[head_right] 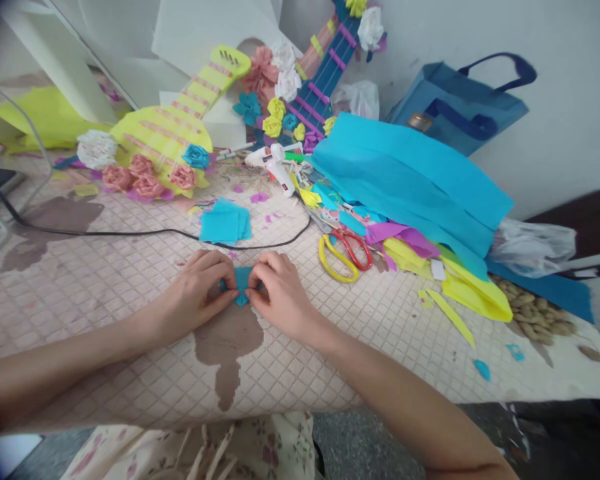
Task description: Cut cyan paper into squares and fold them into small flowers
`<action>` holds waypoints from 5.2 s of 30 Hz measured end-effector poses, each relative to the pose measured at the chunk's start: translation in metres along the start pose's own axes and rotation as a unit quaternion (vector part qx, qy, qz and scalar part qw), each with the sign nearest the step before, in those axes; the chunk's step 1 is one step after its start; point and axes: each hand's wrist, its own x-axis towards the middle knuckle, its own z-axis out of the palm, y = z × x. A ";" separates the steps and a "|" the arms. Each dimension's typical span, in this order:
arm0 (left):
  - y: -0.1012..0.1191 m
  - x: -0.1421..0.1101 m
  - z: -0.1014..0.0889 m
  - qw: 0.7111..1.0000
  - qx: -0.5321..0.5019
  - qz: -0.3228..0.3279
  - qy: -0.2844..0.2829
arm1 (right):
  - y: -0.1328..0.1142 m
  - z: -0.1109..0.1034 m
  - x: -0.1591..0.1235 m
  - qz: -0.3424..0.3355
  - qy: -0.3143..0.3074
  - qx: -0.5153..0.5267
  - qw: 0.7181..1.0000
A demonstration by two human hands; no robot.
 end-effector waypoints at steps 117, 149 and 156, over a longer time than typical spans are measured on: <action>-0.002 0.000 0.000 0.997 -0.066 -0.034 0.015 | 0.018 -0.009 0.007 0.036 0.024 0.071 0.997; -0.016 0.028 -0.030 0.981 -0.158 -0.096 -0.056 | 0.011 -0.015 0.028 0.074 -0.051 0.046 0.995; -0.023 0.020 -0.025 0.920 -0.351 -0.167 -0.035 | 0.018 -0.013 0.023 0.150 0.005 0.345 0.926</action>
